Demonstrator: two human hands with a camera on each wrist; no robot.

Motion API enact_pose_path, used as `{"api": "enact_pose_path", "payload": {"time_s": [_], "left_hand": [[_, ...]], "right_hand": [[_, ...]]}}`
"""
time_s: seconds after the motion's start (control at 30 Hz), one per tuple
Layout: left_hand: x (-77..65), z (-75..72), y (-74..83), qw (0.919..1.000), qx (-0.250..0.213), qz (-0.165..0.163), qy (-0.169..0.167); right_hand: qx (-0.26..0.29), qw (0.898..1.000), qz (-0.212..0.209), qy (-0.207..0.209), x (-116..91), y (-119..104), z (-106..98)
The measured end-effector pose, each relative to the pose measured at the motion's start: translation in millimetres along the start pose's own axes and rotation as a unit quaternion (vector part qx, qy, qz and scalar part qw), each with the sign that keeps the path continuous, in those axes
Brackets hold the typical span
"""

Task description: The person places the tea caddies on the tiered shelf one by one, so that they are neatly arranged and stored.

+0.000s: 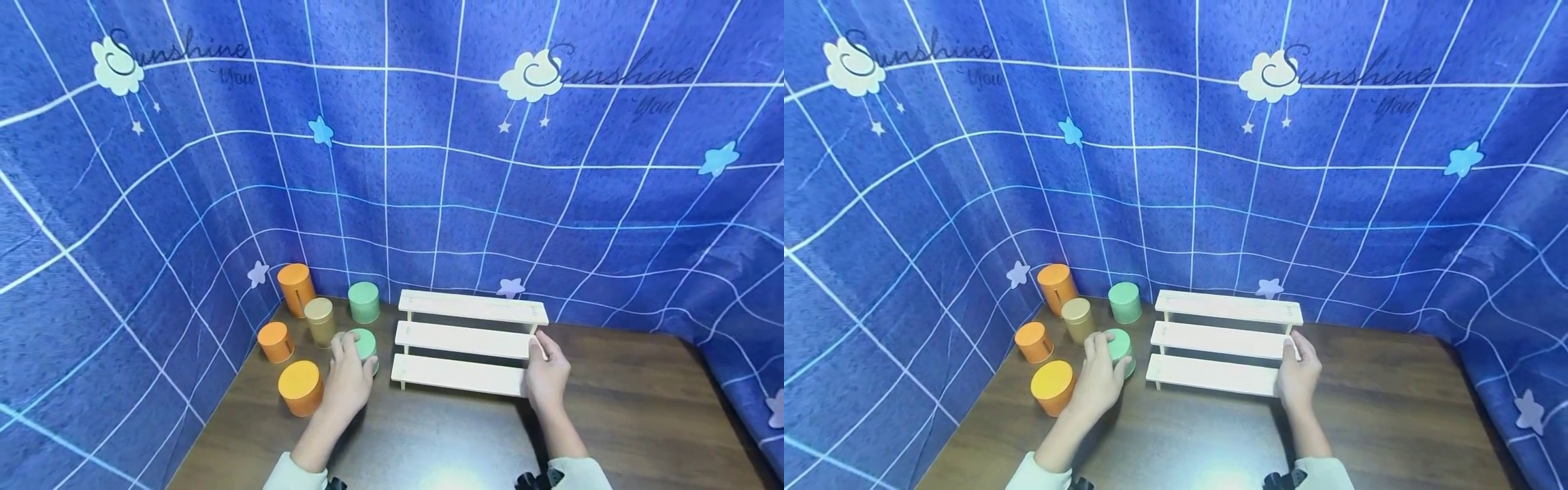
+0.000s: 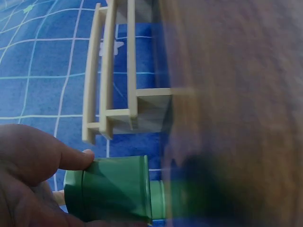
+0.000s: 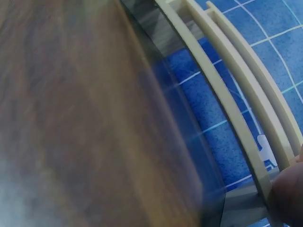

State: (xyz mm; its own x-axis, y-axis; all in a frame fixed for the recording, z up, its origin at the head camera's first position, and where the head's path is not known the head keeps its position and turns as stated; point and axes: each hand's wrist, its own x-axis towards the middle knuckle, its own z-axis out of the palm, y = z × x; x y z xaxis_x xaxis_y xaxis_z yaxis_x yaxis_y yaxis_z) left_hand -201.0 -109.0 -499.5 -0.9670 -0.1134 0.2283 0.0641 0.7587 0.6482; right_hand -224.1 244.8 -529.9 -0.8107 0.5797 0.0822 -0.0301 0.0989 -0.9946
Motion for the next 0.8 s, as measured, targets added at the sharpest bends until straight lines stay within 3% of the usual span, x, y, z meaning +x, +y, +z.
{"api": "enact_pose_path", "payload": {"time_s": [0.2, 0.53, 0.8], "left_hand": [[1.1, -4.0, 8.0, 0.9996, -0.022, 0.015, 0.014], [8.7, -17.5, 21.9, 0.9931, -0.091, 0.046, 0.058], [11.8, -11.1, 36.9, 0.9877, -0.131, 0.053, 0.066]], "right_hand": [[-0.033, 0.998, -0.05, 0.013, -2, 6, 1], [-0.033, 0.997, -0.064, 0.008, -1, 5, 8], [-0.05, 0.995, -0.085, 0.029, -5, 9, 6]]}}
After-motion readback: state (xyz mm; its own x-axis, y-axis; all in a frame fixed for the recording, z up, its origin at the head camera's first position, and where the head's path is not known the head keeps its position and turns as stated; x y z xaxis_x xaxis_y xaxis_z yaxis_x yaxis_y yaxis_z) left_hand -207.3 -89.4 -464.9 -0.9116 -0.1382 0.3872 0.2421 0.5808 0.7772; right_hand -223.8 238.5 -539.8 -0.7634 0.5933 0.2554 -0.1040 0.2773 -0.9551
